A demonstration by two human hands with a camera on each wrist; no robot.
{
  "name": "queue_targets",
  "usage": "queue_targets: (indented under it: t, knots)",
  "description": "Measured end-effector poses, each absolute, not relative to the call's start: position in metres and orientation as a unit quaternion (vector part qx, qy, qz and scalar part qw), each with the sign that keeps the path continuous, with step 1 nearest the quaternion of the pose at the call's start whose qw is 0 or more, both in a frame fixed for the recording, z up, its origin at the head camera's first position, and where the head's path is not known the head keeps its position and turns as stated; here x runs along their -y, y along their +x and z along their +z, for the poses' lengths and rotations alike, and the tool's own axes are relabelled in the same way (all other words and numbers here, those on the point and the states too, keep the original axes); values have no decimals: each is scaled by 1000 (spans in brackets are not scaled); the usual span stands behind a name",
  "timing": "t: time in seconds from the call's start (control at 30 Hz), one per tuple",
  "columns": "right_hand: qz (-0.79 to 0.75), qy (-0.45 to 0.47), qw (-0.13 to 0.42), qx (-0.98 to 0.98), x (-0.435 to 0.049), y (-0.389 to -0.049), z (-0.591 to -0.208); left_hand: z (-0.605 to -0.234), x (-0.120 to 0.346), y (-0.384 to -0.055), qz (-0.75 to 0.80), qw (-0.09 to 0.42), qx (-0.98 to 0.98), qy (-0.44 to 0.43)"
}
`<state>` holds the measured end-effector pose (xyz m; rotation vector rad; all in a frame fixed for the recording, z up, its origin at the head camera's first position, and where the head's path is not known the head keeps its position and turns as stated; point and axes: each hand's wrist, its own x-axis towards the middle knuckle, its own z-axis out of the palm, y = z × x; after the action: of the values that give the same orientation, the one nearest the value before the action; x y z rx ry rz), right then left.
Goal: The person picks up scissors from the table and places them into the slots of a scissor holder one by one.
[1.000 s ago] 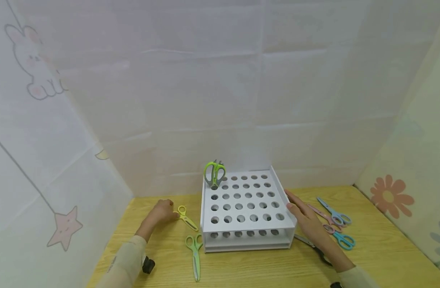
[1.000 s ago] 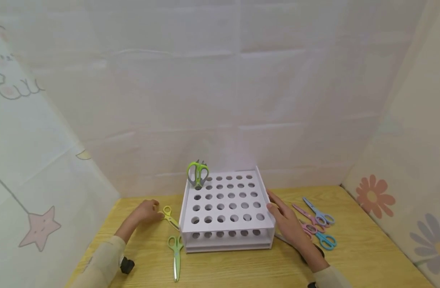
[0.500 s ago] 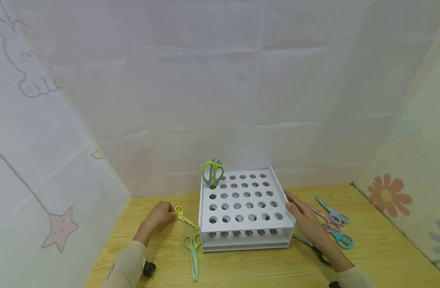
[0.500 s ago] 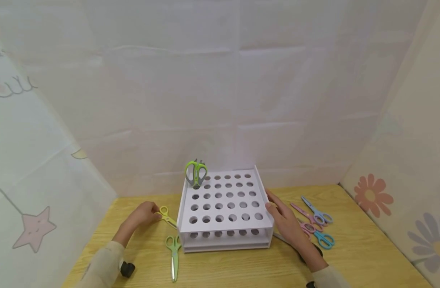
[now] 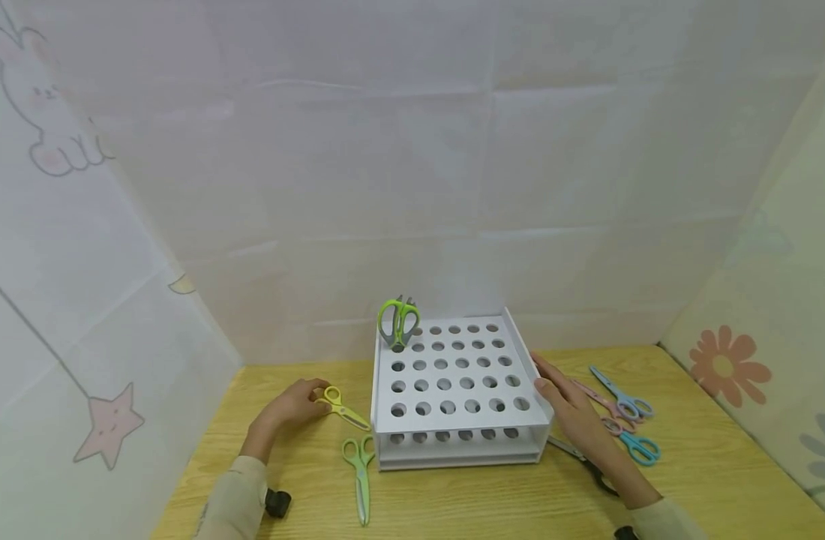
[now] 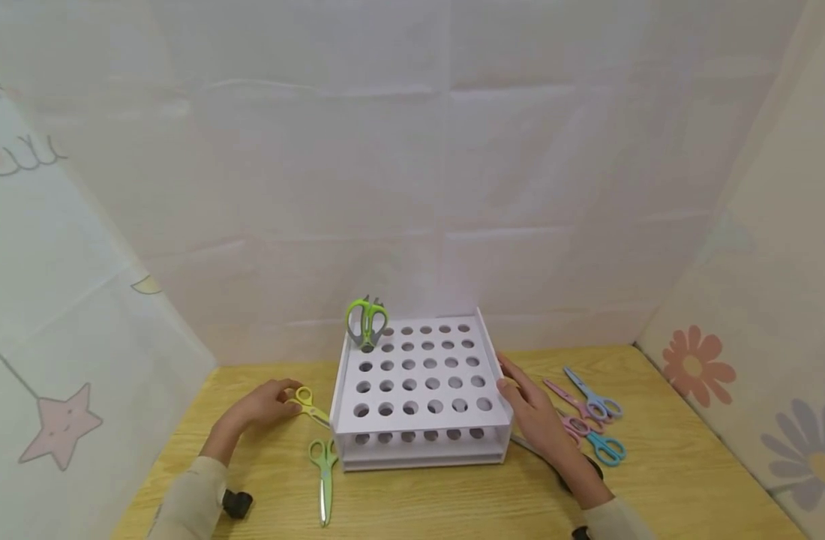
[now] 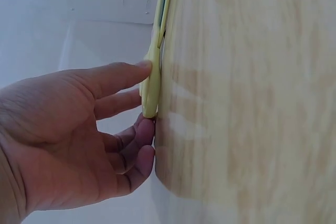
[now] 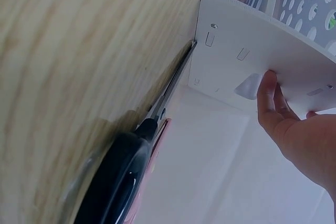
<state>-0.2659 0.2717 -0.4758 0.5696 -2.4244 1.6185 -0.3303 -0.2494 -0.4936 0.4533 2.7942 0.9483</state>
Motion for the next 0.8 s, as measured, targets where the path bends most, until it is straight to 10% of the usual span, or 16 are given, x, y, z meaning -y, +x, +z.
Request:
queue_targets:
  t: [0.8]
  knots:
    - [537, 181, 78, 820, -269, -261, -472, -501, 256, -330, 479, 89, -862, 138]
